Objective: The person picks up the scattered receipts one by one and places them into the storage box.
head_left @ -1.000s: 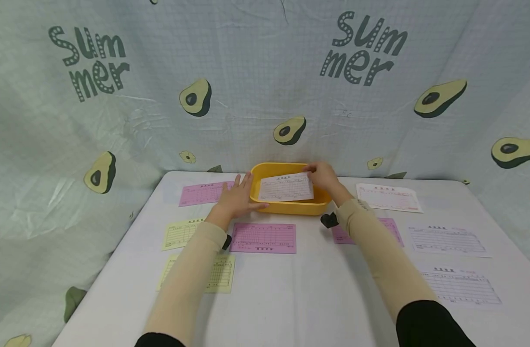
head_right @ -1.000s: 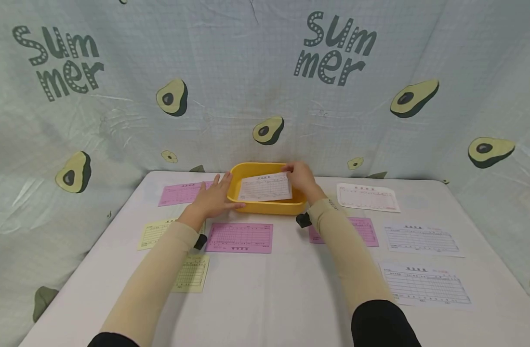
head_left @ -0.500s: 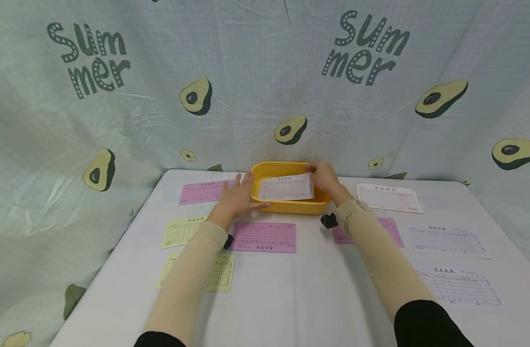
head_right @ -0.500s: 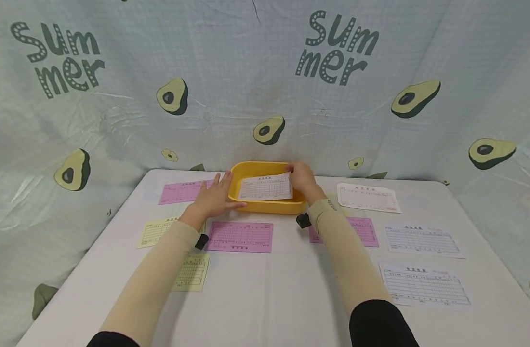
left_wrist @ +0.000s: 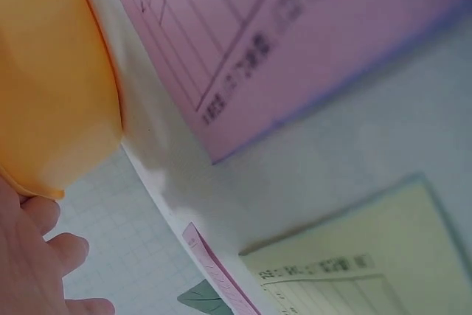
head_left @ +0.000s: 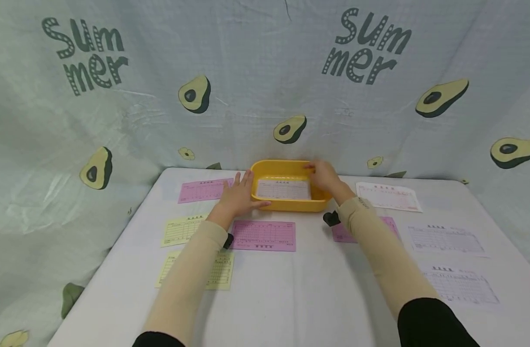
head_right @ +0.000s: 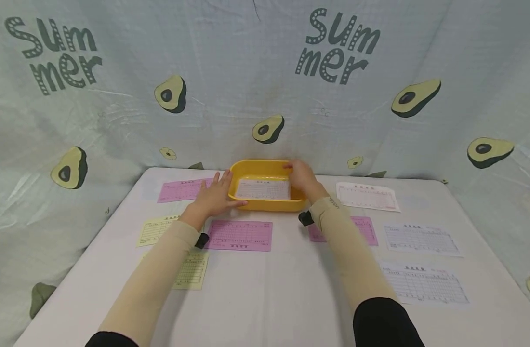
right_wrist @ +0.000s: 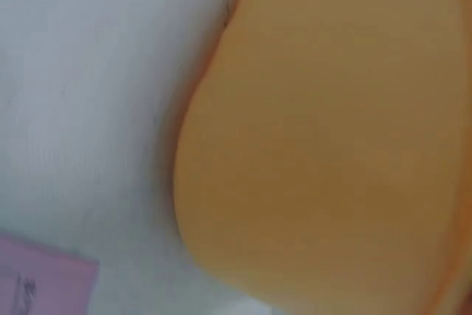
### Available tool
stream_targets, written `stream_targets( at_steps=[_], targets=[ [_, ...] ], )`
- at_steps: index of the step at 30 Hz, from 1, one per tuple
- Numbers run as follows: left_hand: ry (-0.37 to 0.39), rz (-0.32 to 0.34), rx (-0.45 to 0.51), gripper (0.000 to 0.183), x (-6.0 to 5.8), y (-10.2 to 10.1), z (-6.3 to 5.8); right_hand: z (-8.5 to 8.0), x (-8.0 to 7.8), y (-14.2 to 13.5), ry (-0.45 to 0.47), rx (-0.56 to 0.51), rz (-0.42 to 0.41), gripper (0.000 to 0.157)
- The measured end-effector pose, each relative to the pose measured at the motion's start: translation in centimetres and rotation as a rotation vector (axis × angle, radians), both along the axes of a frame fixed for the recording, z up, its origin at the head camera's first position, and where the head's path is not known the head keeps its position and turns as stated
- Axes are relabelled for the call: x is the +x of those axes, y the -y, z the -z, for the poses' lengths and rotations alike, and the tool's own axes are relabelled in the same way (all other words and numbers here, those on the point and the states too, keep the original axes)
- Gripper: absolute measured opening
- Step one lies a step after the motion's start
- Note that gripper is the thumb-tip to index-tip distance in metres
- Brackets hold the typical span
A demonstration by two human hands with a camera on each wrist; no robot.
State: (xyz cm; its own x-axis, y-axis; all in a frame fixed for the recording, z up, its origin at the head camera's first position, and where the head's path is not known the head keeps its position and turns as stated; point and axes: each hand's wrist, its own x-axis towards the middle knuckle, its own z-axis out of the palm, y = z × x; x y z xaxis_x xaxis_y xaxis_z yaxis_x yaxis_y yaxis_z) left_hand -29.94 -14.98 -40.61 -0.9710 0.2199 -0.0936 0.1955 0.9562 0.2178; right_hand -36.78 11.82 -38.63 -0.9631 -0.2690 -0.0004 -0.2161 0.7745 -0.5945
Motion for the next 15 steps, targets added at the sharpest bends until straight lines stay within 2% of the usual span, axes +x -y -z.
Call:
stream_targets(
  at_steps=[6, 15],
  targets=[
    [0.000, -0.005, -0.002, 0.119, -0.1, 0.1, 0.1, -1.0, 0.4, -1.0, -0.048, 0.032, -0.085, 0.036],
    [0.005, 0.007, 0.018, 0.121, 0.0, 0.2, 0.1, -1.5, 2.5, -4.0, -0.096, 0.010, -0.161, 0.034]
  ],
)
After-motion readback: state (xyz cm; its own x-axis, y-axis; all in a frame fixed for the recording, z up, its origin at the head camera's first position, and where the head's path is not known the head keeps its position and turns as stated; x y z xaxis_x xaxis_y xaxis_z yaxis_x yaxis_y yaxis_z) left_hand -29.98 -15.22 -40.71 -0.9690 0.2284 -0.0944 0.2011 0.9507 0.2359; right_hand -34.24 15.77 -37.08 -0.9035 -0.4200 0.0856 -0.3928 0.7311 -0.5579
